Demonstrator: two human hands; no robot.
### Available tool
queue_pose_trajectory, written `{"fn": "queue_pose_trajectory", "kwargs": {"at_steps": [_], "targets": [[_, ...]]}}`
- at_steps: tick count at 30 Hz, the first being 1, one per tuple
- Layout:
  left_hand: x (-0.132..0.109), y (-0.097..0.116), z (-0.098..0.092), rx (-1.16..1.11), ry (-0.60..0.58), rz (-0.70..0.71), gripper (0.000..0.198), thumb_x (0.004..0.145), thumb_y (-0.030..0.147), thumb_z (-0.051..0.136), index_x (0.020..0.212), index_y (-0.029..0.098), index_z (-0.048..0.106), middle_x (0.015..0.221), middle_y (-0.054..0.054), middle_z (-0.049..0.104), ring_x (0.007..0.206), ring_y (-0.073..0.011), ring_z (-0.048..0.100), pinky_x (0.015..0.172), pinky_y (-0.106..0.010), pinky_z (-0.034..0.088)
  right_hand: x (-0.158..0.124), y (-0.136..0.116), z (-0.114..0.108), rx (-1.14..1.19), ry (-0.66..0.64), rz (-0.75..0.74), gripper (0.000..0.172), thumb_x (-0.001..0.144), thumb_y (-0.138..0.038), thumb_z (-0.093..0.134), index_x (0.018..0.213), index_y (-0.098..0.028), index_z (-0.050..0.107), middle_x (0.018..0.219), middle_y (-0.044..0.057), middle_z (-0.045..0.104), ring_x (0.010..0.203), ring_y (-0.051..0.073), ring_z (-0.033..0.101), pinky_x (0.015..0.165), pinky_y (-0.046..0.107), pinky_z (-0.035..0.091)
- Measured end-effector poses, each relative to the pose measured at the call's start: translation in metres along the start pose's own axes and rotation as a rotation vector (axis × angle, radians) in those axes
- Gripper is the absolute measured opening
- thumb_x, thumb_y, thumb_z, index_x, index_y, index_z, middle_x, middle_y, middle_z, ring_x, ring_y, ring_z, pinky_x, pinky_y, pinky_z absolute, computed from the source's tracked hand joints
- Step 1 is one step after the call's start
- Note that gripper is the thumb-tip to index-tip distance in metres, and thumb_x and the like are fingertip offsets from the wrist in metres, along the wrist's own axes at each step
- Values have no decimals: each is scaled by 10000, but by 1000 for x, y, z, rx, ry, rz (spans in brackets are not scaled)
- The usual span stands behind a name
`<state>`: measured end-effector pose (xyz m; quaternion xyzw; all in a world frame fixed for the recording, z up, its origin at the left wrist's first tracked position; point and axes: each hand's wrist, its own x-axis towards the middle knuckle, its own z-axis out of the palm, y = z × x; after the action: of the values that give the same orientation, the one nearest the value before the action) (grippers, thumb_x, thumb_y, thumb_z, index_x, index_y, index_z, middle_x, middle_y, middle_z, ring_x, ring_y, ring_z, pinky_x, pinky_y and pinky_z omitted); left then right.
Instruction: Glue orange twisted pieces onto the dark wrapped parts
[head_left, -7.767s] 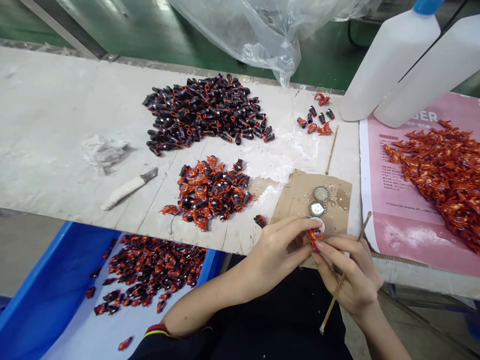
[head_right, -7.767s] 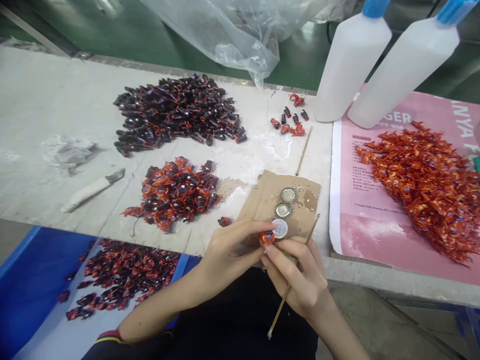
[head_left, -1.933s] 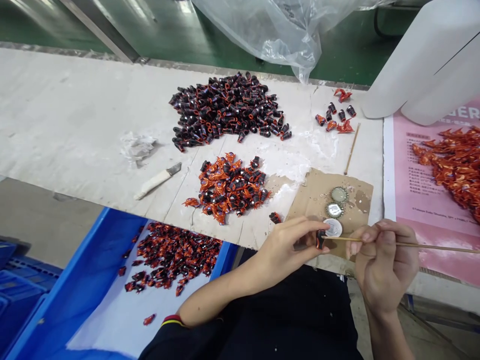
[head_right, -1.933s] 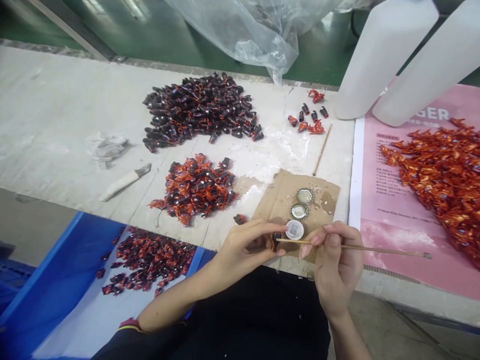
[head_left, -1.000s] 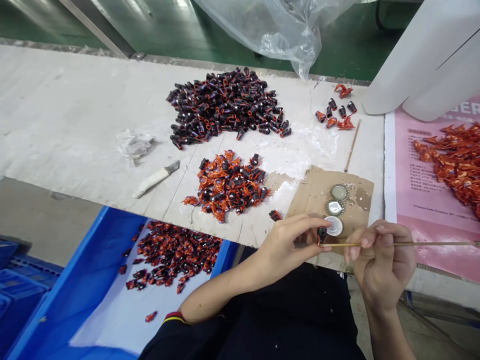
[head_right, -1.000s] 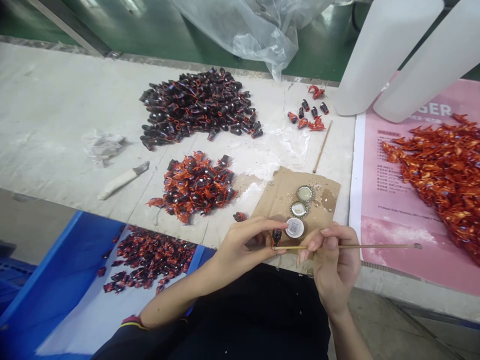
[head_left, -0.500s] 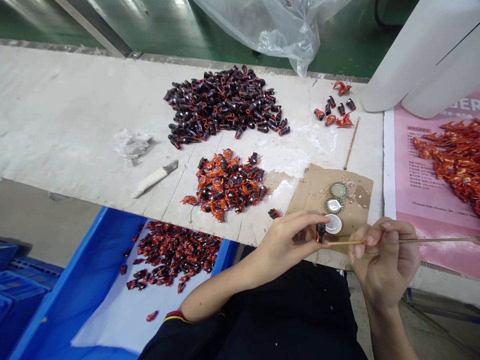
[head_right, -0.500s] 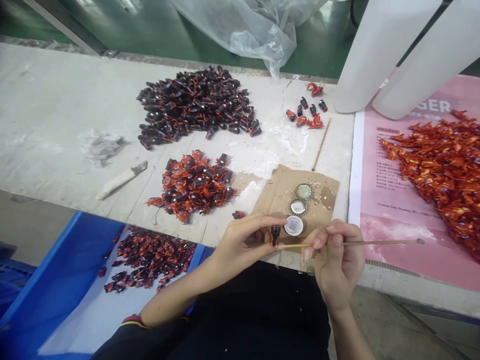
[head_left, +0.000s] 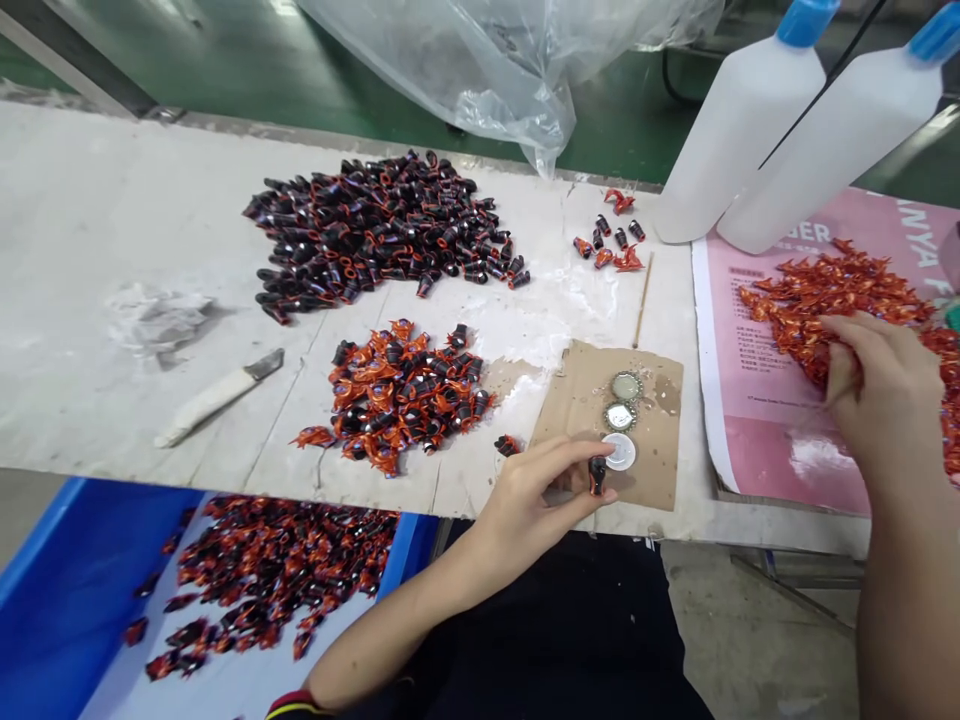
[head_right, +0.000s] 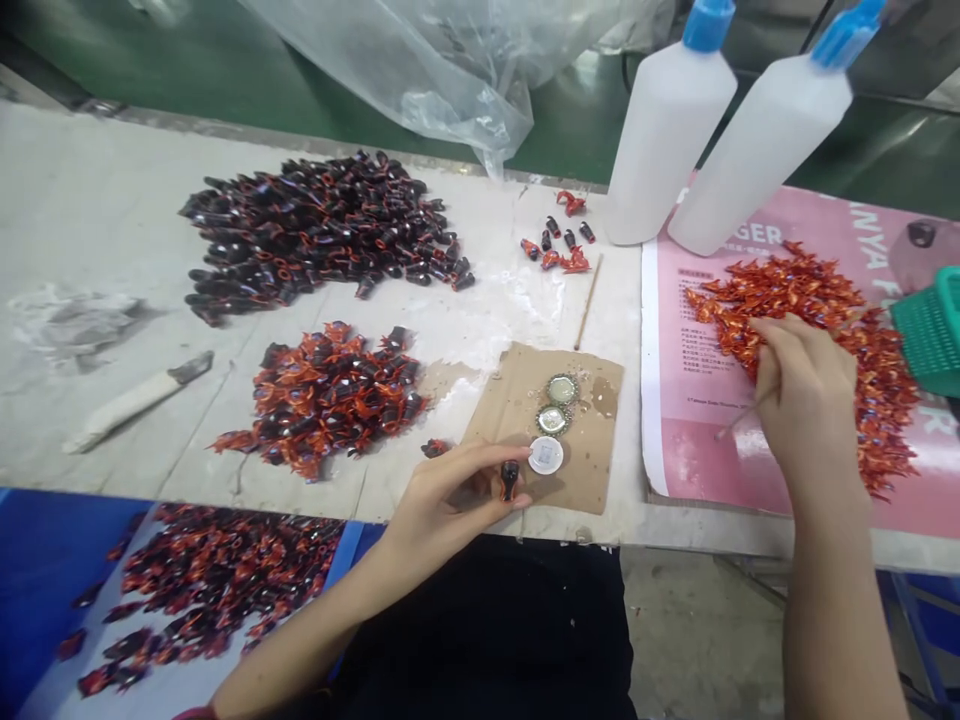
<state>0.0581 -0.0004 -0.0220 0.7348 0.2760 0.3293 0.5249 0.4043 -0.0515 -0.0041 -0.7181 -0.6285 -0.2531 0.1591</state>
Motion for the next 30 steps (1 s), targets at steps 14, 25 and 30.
{"fn": "queue_pose_trajectory", "kwargs": {"at_steps": [14,25,30], "targets": [[0,7,-12,50,18,-51,264,858,224,695,1115,164,675,836,-38,705,603,-98,528,595,-212,456,55,2,34,122,-351,43,244,868,-326,618,860,-112,735,908,103,732,898,189,679,789,355,419],[5,6,-4,69,14,62,264,859,131,677,1122,146,650,869,-36,696,650,-91,574,652,-196,498,-5,-100,-27,712,-87,313,303,794,-512,684,757,-211,689,669,22,671,543,122,594,506,250,462],[8,9,-4,168,32,100,246,897,178,638,1142,151,644,869,-42,697,663,-104,579,660,-208,511,-31,-159,-60,1028,-320,297,221,847,-332,675,670,-209,625,584,-17,607,464,94,520,429,210,435]]}}
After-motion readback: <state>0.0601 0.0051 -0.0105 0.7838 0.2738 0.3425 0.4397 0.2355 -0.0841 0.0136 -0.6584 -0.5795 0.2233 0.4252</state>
